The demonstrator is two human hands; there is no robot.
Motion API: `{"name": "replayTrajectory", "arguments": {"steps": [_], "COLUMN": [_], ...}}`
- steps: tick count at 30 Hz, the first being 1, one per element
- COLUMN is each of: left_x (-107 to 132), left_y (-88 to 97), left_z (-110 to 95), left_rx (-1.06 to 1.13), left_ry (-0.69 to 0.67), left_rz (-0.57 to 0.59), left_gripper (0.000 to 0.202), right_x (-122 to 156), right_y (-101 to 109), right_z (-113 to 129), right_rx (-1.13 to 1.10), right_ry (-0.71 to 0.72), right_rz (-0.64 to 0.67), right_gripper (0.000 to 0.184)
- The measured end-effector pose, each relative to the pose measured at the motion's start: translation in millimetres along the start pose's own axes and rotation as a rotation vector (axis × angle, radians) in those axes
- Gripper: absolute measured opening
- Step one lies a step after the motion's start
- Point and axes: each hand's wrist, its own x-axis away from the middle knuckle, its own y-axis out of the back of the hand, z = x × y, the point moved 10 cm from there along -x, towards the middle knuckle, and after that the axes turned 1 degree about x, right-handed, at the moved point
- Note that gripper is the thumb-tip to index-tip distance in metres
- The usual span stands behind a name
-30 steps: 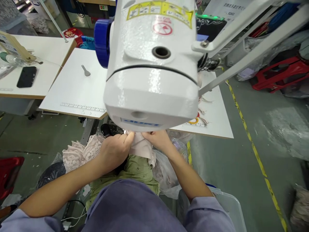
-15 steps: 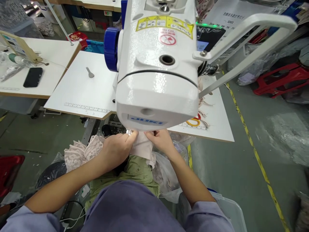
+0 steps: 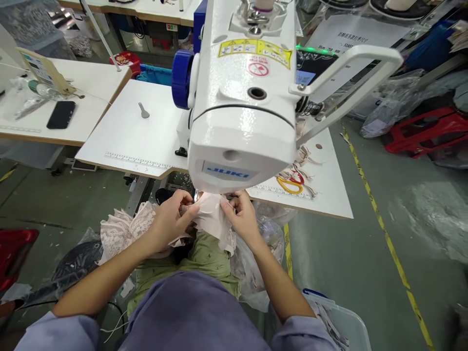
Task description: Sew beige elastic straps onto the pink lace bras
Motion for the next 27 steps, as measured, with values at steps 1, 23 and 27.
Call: {"name": "replayTrajectory", "arguments": {"steps": [1,23,27], "left_x": [0.0,53.9,57.0], "left_y": [-3.2,52.3,9.2], "left_z": [3.6,76.2,109.7], "left_rx": [0.053,-0.008,0.060], "left_ry": [0.033,0.152,0.245], "left_rz": [0.052,-0.011,-0.102], "left_gripper": [0.046,0.026,0.032], "right_x": [7.5,55.2,63.5], "right_y": [-0.6,-188.1,-154.1], "right_z": [2.2,7.9,-6.8], "right_rx": [0.029,-1.059,-0.630], "right_ry": [0.001,-0.654,-0.321], "right_rz": [0.018,0.119,-0.041], "right_gripper": [0.022,0.037,0.021]}}
